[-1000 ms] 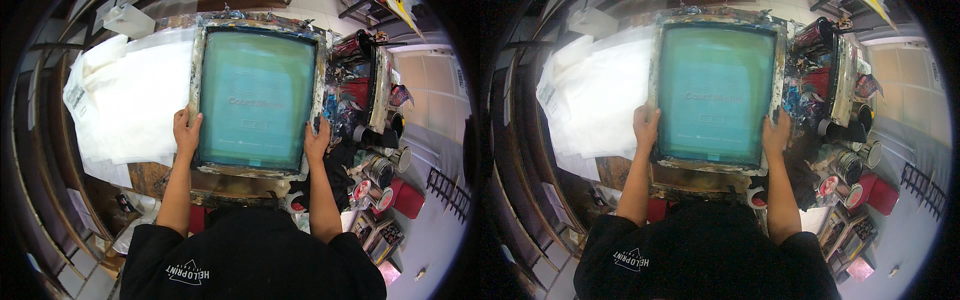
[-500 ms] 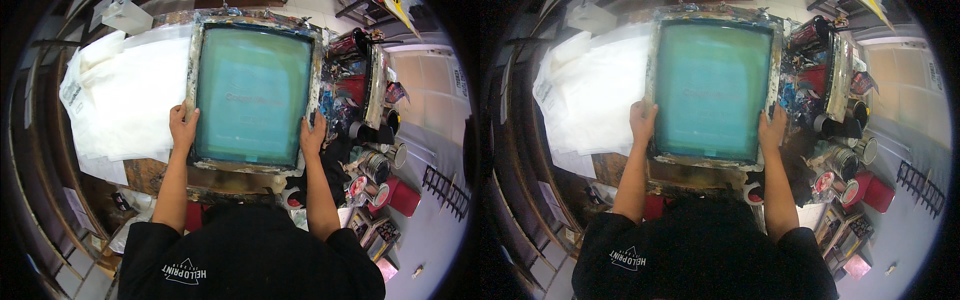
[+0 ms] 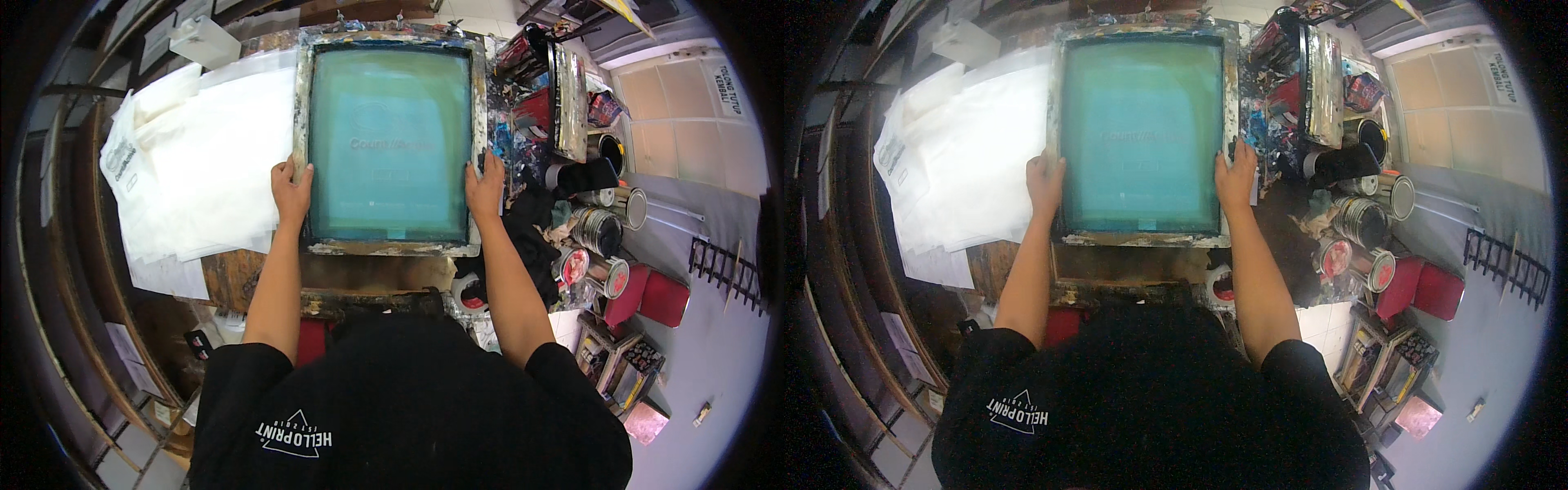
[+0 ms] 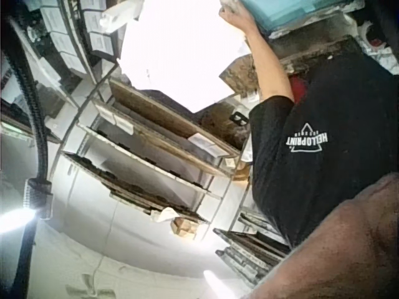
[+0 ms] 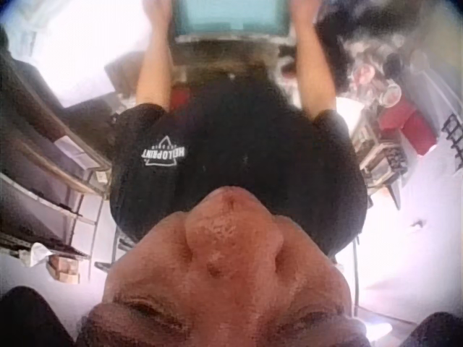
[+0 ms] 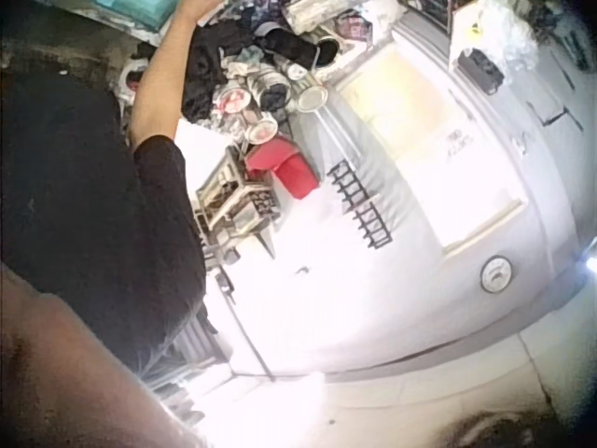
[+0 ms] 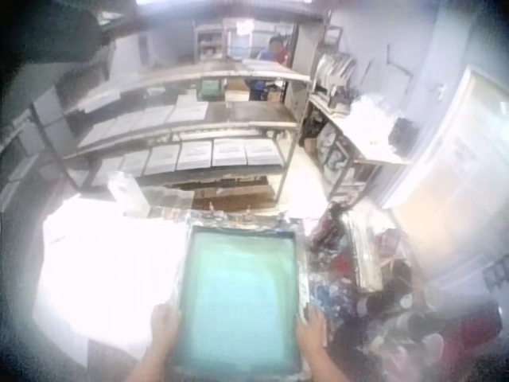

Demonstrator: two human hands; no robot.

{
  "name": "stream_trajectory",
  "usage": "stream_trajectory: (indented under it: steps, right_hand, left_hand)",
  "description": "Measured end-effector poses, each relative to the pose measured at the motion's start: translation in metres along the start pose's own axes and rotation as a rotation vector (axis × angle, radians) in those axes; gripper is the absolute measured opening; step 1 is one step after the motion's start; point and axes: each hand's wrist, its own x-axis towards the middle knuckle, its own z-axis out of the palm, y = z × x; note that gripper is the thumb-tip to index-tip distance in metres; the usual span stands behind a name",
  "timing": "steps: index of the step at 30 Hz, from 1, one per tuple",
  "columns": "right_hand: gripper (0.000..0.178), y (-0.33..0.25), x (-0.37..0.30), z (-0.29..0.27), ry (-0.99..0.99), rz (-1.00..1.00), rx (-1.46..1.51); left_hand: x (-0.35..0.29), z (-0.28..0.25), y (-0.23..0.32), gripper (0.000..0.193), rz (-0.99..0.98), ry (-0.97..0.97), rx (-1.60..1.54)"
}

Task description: The person aligns a screen printing frame over a sheet of paper on a workbench and applies strips of tape from a roll to the edges of the frame.

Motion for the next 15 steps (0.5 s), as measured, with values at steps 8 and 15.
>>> stream_trajectory:
  steps: [8,15]
  right_hand:
    - [0.059,0.0004,0.0014,0.0019,0.02,-0.033,-0.076]
    - [0.064,-0.0011,0.0009,-0.0037,-0.024,-0.027,-0.11]
  left_hand:
    - [-0.0004,0.0052,-0.0081,0.059,0.009,0.025,0.021]
    - [0.0031,0.003,-0.0074,0.066,-0.019,-0.054,0.045]
